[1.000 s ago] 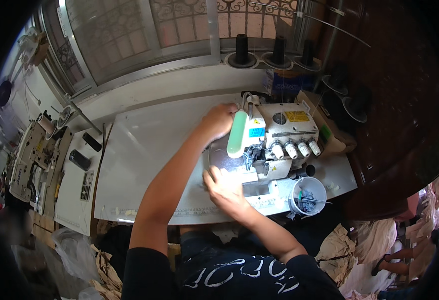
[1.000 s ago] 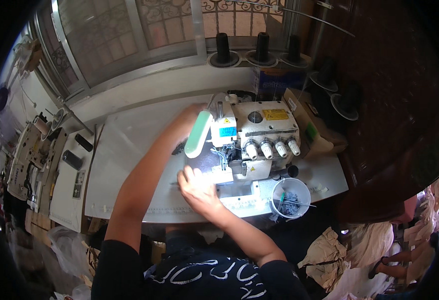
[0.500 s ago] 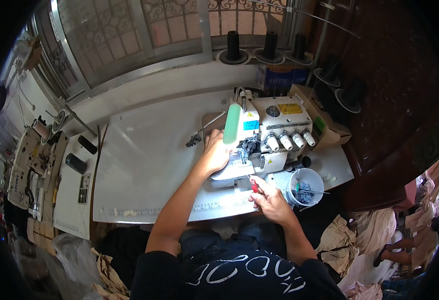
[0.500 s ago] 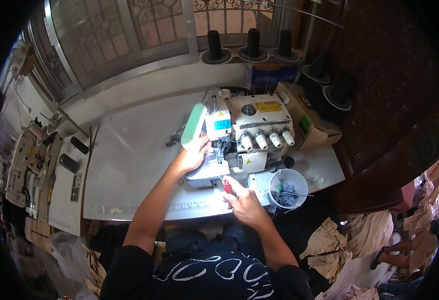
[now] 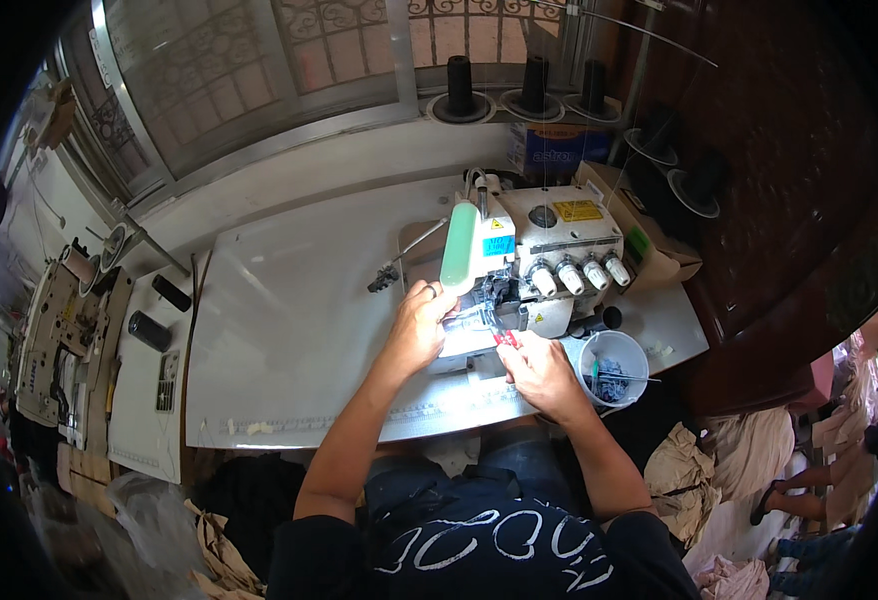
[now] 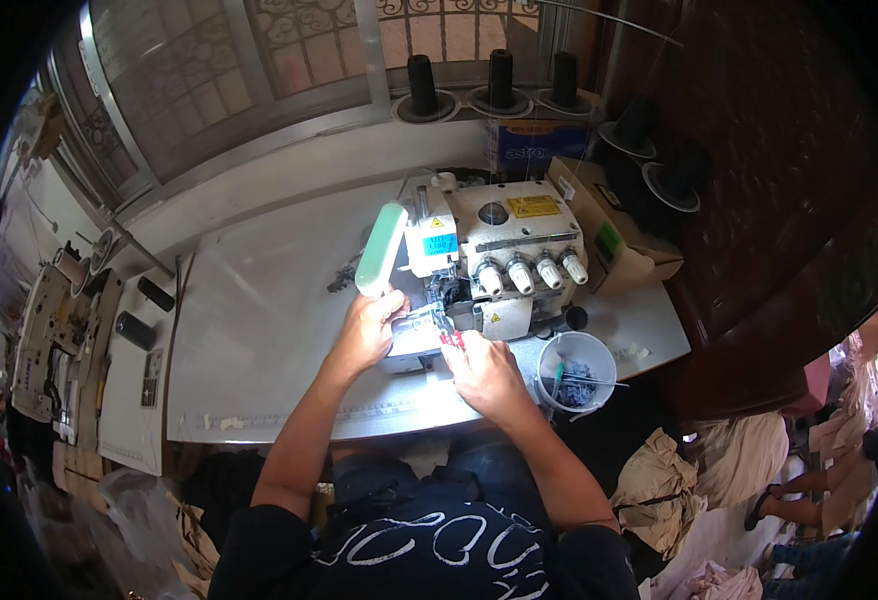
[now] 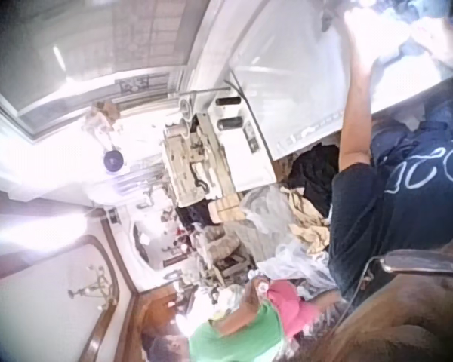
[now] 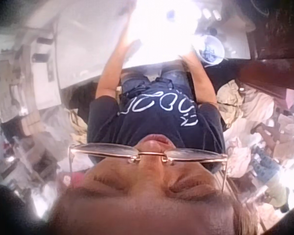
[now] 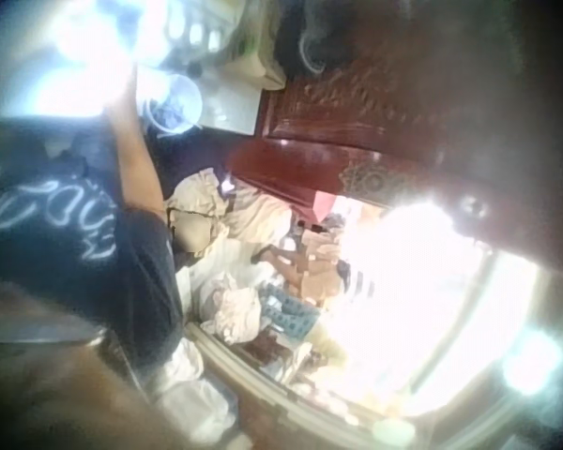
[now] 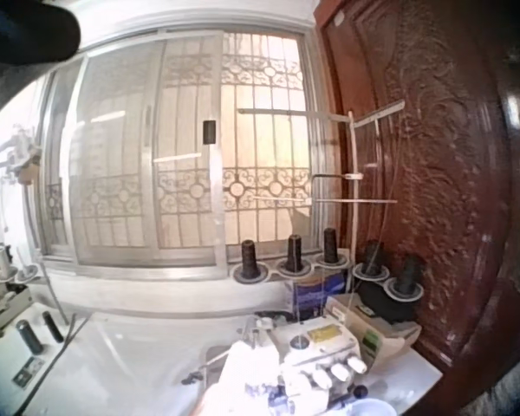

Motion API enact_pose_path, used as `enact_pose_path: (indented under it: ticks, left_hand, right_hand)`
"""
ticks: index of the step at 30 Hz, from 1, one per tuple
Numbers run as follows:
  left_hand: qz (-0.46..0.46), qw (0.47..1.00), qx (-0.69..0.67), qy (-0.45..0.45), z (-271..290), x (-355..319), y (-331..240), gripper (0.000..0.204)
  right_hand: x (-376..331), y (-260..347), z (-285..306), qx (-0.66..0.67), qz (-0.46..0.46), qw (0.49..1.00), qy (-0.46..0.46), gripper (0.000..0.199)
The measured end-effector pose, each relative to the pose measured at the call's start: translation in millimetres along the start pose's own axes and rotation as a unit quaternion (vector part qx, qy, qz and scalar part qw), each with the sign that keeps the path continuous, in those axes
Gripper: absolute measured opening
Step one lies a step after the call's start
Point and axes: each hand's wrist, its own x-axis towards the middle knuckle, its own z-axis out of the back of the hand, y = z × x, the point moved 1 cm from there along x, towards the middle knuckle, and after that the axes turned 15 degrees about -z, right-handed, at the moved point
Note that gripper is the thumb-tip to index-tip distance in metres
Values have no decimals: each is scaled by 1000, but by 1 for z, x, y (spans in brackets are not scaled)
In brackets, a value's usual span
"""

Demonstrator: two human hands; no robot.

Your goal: The person threads an industrial sewing machine by hand, using a pair of snips to trim thread ends and maneuvering the thread through various guides and needles.

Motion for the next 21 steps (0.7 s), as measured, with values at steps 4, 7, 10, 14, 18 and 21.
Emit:
enact_pose_path:
  ticks: [4, 7, 10, 14, 18, 21]
  left_hand:
    - [-18, 1000, 6, 18, 4, -1, -5, 16]
    - [0, 999, -12, 35, 4, -7, 0, 19]
    - [-29, 999, 11, 22, 8, -3, -6, 18]
    - [-32, 999, 22, 37, 11, -2, -10, 17]
    - [-30, 999, 14, 29, 9, -3, -8, 17]
    - [-29, 999, 10, 27, 7, -4, -6, 17]
  right_hand:
    - [4, -3, -7, -118, 75, 985, -101, 17]
    - [3, 4, -7, -79, 54, 989, -114, 14]
    - [3, 5, -8, -74, 54, 988, -120, 13]
    - [8, -6, -13, -116, 105, 980, -126, 16]
    - [11, -2, -15, -136, 117, 975, -132, 16]
    - [11, 2, -15, -121, 110, 977, -137, 15]
